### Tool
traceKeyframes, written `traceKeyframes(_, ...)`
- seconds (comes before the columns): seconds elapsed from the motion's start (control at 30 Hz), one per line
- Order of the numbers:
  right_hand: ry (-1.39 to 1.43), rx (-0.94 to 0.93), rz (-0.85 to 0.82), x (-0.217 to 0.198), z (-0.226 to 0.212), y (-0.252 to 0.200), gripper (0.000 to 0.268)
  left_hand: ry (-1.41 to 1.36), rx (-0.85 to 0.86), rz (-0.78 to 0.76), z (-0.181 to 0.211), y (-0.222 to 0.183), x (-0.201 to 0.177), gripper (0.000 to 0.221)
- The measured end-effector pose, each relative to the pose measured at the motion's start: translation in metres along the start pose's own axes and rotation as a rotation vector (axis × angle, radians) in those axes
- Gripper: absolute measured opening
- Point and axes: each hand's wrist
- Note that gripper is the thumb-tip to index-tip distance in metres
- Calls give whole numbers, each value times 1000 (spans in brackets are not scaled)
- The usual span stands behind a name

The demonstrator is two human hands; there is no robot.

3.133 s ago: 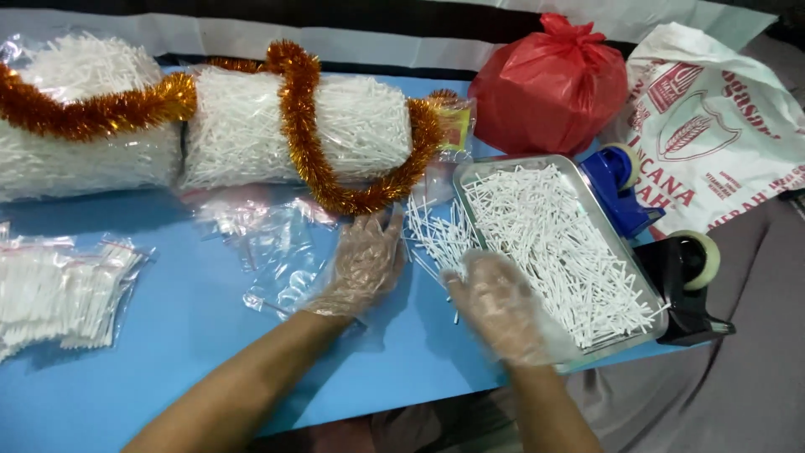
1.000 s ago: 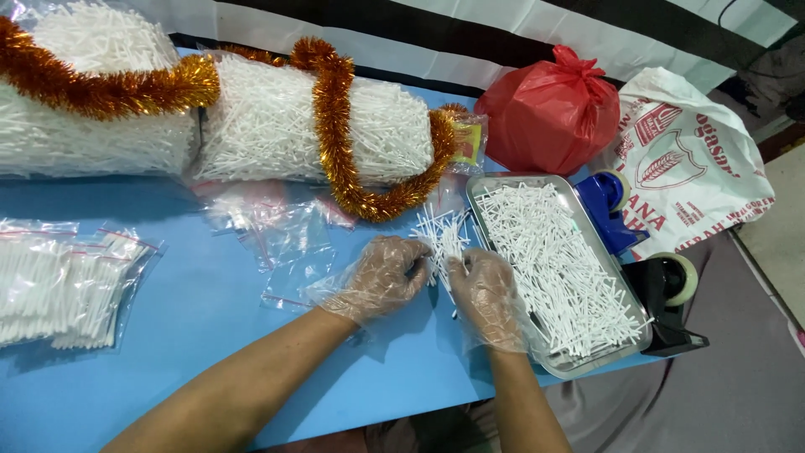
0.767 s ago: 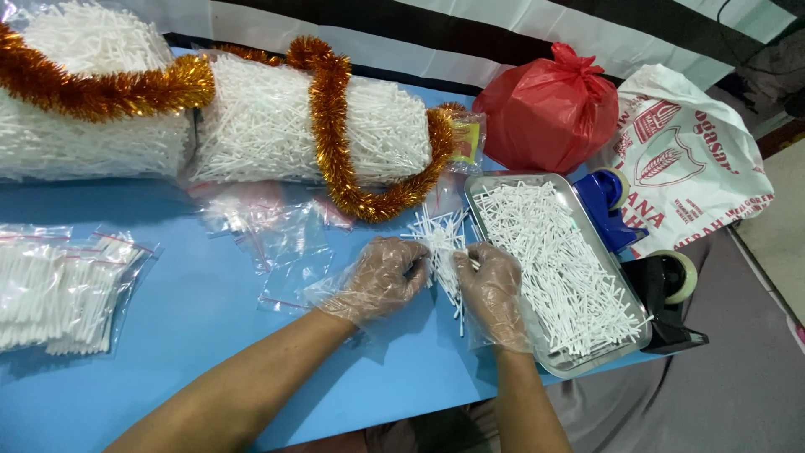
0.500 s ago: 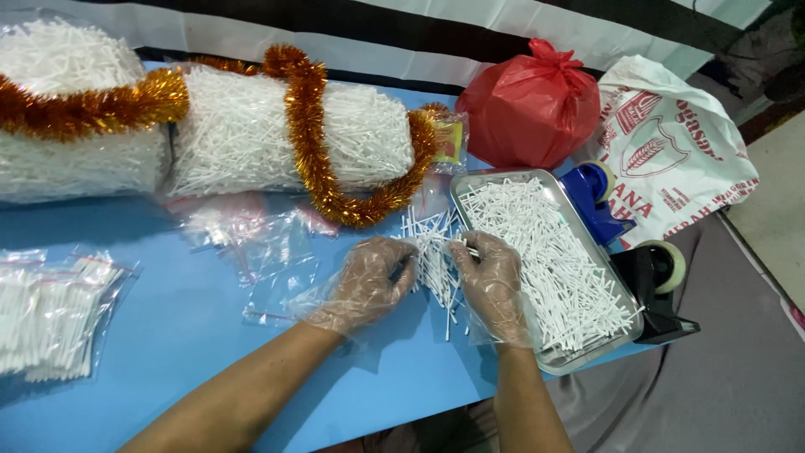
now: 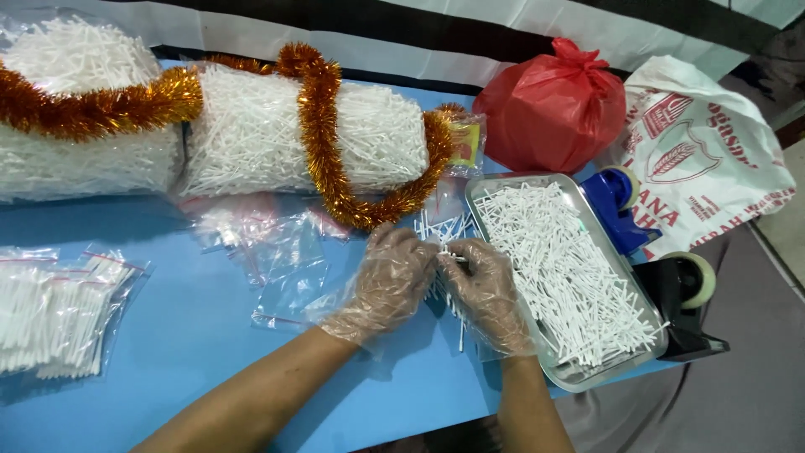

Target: The person, wearing gloves, picks up cotton swabs from a tray and places them into small plastic bags.

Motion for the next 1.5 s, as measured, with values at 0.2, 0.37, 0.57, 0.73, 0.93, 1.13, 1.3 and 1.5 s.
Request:
traceKeyframes(0.2,334,133,119,6,6,-3,20,25,-1,-84,-12,0,17,16)
traceKeyframes(0.37,424,228,207,4,17,-13,23,-62,1,-29,-13,0,12,12)
traceKeyframes(0.57,467,169,365,0,28,-14,22,-32,-52,-12,10,1,-26,24)
traceKeyframes(0.73,490,189,327,-2,11,-11,20,-5,4,25,39,7,-47,57)
traceKeyframes(0.93,591,210,296,6,4,-10,15,-90,40,74,40,-4,-28,35)
traceKeyframes(1.13,615,239,272,6,15,-14,21,-290,-116,-120,32,-11,-6,13)
traceKeyframes(1.3,612,236,272,0,28,-23,30,-662,-253,-266,52,-1,-47,31)
traceKeyframes(1.5,522,46,363,-7,17,-23,28,-858,-350,-400,42,-6,-42,28)
Point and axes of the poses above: each hand's wrist, its own y-axis towards the middle knuckle, its own x-axis out of the palm, z = x × y, and after that the axes turned 13 degrees about -x, right-handed
